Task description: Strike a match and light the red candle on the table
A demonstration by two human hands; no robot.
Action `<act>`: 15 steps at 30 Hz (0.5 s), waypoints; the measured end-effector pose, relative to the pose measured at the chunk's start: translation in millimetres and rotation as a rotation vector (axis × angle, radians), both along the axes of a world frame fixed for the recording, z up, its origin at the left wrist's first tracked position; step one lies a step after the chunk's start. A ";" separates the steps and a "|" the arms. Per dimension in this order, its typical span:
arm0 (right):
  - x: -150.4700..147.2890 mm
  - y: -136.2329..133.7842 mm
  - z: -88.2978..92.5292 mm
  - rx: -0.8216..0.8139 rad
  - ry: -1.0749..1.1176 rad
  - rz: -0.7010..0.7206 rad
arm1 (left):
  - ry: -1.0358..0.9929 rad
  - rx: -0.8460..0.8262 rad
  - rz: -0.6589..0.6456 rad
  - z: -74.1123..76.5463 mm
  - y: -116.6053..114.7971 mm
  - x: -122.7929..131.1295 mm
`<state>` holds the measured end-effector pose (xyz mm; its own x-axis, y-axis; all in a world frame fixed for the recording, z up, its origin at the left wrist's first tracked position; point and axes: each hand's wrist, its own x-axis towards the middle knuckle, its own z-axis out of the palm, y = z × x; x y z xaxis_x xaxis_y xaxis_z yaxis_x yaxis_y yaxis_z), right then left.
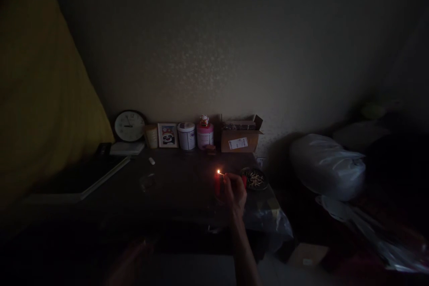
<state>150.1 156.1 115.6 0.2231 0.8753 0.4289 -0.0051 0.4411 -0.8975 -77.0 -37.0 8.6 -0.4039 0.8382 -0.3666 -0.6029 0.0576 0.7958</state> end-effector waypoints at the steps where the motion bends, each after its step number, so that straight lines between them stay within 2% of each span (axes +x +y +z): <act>1: -0.8 0.4 -0.5 -0.003 0.001 0.001 | -0.006 -0.006 -0.007 1.4 -0.5 -0.2; 5: -3.6 -0.2 -2.2 -0.013 0.004 0.003 | -0.030 -0.002 -0.058 5.9 -3.4 -1.9; 11: -4.8 -1.8 -1.7 -0.035 -0.010 -0.002 | -0.016 -0.002 0.008 -11.1 1.9 -6.0; 15: -6.5 -0.7 -3.3 -0.043 -0.014 -0.007 | -0.017 -0.001 0.003 -12.7 1.3 -5.6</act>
<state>143.6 155.4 112.3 0.2233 0.8915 0.3942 0.0103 0.4022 -0.9155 -82.6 -35.7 -4.2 -0.3998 0.8367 -0.3744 -0.6166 0.0567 0.7852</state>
